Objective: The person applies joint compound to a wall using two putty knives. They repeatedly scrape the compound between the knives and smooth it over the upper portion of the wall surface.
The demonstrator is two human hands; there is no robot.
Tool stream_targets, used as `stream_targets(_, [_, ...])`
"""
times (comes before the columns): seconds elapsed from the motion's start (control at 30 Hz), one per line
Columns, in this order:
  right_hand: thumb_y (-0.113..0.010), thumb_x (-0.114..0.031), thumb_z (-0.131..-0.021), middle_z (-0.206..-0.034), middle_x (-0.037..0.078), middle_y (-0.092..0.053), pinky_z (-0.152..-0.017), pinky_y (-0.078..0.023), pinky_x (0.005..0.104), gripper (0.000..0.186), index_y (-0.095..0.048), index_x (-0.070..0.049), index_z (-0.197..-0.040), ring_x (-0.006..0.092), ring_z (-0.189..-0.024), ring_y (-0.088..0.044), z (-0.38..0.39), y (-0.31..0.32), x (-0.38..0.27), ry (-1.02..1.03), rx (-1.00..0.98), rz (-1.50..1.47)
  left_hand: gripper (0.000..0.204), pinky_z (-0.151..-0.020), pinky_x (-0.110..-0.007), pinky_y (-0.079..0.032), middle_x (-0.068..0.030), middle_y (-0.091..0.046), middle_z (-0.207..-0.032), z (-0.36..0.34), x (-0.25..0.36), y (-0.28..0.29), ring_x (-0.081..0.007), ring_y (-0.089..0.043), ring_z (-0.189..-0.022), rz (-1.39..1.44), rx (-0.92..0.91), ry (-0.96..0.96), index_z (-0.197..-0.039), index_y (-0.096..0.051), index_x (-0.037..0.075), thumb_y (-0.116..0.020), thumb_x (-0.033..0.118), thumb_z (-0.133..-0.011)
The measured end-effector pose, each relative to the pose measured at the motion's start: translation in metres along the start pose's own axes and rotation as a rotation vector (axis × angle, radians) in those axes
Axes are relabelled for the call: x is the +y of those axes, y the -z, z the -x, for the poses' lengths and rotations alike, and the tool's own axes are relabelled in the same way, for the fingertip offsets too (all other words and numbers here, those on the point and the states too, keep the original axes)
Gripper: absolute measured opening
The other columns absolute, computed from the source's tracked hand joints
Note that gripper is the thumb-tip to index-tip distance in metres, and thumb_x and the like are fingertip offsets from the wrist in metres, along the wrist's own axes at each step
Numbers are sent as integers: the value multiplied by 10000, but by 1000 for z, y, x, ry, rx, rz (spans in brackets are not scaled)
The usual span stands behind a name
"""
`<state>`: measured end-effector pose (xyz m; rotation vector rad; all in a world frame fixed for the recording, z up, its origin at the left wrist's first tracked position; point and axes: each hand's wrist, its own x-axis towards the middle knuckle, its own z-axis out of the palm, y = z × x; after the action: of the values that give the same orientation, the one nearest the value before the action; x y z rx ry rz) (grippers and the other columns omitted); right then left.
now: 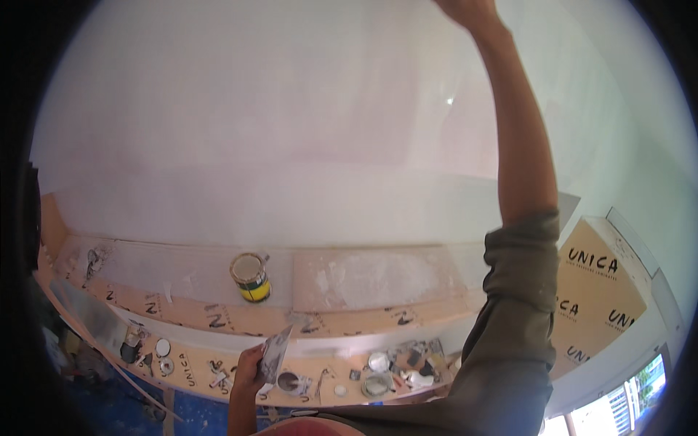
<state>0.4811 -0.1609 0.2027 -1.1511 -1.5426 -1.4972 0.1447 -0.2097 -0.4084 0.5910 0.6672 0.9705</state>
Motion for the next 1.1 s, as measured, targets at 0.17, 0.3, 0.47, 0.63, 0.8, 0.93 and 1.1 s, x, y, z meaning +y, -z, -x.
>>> stream_targets(0.17, [-555,61,-660,-899,76,-691,-635,-534,343,406,-683,-135,-993,272,-774,-658,176,-36,-69,175,10,-62,288,-751,-283,-512,-145,-650,-990,1,-8,-18,-169,-641,-841,-83,-94,54,-1119,-552,-117,-459,91,-942])
stream_targets(0.3, [-548,98,-657,-935,75,-691,-642,-539,340,358,-670,-97,-930,244,-792,-666,265,-24,-120,156,-64,-145,279,-732,-273,-512,-132,-649,-963,6,-9,-48,-161,-634,-822,-134,-147,96,-1112,-554,-116,-485,88,-934])
stream_targets(0.47, [-601,-7,-789,-713,73,-645,-541,-437,290,57,-635,-14,-833,118,-595,-546,317,15,-158,-551,-395,-654,289,-700,-290,-522,-100,-652,-967,-33,-17,-50,-173,-633,-844,-233,-109,28,-1091,-607,-27,-574,192,-905])
stream_targets(0.63, [-636,-112,-873,-639,-33,-557,-479,-290,209,144,-641,21,-816,7,-571,-374,363,68,-202,-979,-313,-1108,256,-667,-261,-507,-81,-654,-914,-13,17,-113,-130,-628,-767,-150,-215,132,-1036,-611,-41,-576,175,-903])
stream_targets(0.8, [-679,2,-703,-955,132,-694,-878,-502,375,249,-688,-16,-951,297,-981,-652,393,97,-235,-135,-262,-859,249,-683,-245,-535,-91,-660,-940,12,22,-144,-138,-650,-803,123,-197,170,-1043,-601,-43,-572,160,-901])
stream_targets(0.93, [-687,-71,-722,-914,122,-702,-839,-516,382,188,-702,-27,-905,282,-918,-674,431,109,-239,-79,-133,-795,198,-756,-311,-545,-140,-632,-969,2,19,-123,-183,-649,-840,146,-319,160,-1015,-580,-73,-521,76,-901])
stream_targets(1.1, [-683,-27,-695,-900,128,-703,-826,-520,374,207,-703,-20,-901,273,-900,-678,445,127,-217,-102,-349,-955,223,-637,-223,-535,-104,-665,-897,-4,18,-113,-121,-654,-736,-6,-176,94,-1039,-599,-51,-538,109,-897])
